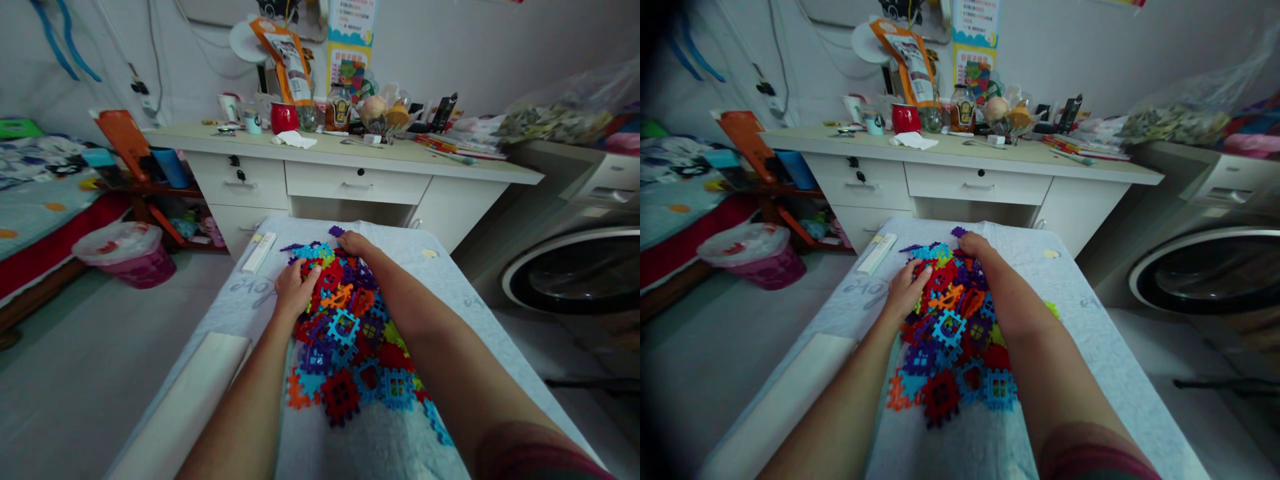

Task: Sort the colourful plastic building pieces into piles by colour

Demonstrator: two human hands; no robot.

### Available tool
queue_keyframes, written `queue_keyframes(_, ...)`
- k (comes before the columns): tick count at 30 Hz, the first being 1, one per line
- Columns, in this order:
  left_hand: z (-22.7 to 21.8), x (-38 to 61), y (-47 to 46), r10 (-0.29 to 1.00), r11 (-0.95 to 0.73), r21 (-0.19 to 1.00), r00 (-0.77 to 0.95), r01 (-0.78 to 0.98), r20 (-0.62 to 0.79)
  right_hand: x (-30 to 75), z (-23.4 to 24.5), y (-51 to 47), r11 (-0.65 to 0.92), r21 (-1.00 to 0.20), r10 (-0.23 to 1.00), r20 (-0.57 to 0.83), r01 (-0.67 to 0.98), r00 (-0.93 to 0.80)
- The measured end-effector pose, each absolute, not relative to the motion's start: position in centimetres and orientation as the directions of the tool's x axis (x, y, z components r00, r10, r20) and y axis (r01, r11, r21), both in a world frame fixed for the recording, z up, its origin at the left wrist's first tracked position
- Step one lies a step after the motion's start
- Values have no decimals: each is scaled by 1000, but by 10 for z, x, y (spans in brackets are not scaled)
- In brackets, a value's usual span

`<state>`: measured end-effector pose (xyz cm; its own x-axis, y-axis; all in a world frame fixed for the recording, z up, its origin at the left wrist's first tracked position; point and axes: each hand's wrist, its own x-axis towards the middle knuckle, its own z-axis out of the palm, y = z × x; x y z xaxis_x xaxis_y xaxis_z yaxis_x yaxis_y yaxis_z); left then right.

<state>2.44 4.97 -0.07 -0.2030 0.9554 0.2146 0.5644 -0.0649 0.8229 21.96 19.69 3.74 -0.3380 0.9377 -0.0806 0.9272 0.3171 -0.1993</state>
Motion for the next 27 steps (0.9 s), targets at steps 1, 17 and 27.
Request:
queue_keyframes(1, -1, 24, 50, 959, -65, 827, -193, 559, 206, 225, 40, 196, 314, -182, 939, -87, 932, -333)
queue_keyframes(17, -4, 25, 51, 964, -100, 798, -140, 595, 225, 213, 17, 215, 194, -226, 980, 10, 955, -197)
queue_keyframes(27, -3, 24, 52, 967, -92, 796, -138, 599, 216, 215, 22, 220, 145, -223, 986, -53, 964, -160)
